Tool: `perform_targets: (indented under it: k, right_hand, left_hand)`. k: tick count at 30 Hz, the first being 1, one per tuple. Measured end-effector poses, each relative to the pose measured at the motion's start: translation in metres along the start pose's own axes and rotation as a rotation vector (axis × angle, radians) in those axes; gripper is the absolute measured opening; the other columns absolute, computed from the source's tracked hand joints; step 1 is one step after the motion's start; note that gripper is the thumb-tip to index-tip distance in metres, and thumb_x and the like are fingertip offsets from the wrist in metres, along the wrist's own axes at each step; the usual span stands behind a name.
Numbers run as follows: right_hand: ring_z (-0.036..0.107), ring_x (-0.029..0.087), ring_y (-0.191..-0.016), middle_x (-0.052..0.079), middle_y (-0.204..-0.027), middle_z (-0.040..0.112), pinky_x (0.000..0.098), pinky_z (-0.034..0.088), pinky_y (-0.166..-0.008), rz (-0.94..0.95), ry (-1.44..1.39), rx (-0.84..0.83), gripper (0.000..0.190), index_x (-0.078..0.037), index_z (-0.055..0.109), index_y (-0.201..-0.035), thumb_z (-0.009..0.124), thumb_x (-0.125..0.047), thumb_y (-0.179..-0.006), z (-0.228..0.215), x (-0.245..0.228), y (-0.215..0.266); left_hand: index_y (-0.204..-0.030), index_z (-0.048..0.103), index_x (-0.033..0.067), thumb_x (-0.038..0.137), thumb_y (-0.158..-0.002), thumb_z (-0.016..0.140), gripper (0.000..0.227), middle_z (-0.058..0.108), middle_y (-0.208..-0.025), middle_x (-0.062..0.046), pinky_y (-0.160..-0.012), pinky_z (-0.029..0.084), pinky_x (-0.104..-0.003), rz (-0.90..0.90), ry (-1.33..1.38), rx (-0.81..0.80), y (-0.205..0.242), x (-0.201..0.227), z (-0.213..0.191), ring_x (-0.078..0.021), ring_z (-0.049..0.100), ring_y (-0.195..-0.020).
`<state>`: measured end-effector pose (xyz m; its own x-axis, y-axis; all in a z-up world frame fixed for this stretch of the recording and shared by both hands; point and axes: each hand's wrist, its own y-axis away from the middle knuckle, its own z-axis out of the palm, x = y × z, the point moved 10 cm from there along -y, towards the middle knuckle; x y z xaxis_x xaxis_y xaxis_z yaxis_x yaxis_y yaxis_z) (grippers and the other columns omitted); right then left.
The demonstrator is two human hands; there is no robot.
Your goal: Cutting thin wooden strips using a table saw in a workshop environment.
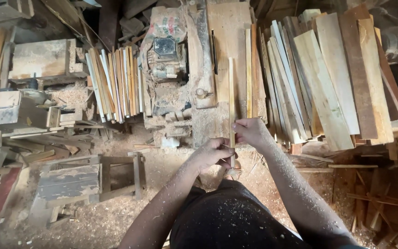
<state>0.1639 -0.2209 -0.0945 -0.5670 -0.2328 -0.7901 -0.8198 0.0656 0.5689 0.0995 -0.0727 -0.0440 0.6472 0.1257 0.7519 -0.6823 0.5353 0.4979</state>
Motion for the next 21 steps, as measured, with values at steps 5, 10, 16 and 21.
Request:
perform_targets:
  k: [5, 10, 16, 21]
  right_hand:
    - [0.075, 0.030, -0.090, 0.029, -0.112, 0.070, 0.0408, 0.063, -0.079, -0.040, -0.132, -0.024, 0.058, 0.007, 0.061, -0.136, 0.070, -0.035, -0.098, 0.003, -0.054, 0.028]
    - [0.070, 0.028, -0.098, 0.023, -0.119, 0.068, 0.0408, 0.063, -0.083, -0.049, -0.136, -0.051, 0.055, 0.009, 0.058, -0.138, 0.073, -0.024, -0.096, 0.007, -0.027, 0.002]
    - [0.067, 0.032, -0.106, 0.024, -0.123, 0.063, 0.0474, 0.060, -0.089, -0.009, -0.137, -0.060, 0.056, 0.009, 0.053, -0.143, 0.067, -0.025, -0.100, 0.012, -0.002, -0.017]
    - [0.071, 0.033, -0.102, 0.024, -0.118, 0.067, 0.0461, 0.062, -0.086, -0.005, -0.155, -0.044, 0.049, 0.006, 0.060, -0.137, 0.067, -0.023, -0.099, 0.011, -0.011, -0.012]
  left_hand:
    - [-0.107, 0.063, -0.0040, 0.019, -0.083, 0.086, 0.041, 0.062, -0.075, -0.012, -0.050, 0.065, -0.032, 0.023, -0.060, 0.152, 0.007, 0.022, -0.008, -0.0224, 0.071, -0.056]
    - [-0.106, 0.059, -0.0046, 0.017, -0.079, 0.088, 0.045, 0.060, -0.072, -0.013, -0.038, 0.061, -0.031, 0.039, -0.177, 0.217, -0.006, 0.018, -0.015, -0.0229, 0.067, -0.048]
    - [-0.105, 0.059, -0.0061, 0.023, -0.081, 0.085, 0.046, 0.060, -0.073, -0.014, -0.042, 0.060, -0.027, 0.032, -0.280, 0.278, -0.017, 0.011, -0.022, -0.0211, 0.067, -0.053]
    - [-0.102, 0.063, -0.0044, 0.024, -0.083, 0.084, 0.040, 0.061, -0.074, -0.016, -0.042, 0.062, -0.035, 0.050, -0.261, 0.278, -0.032, -0.008, -0.033, -0.0261, 0.070, -0.054]
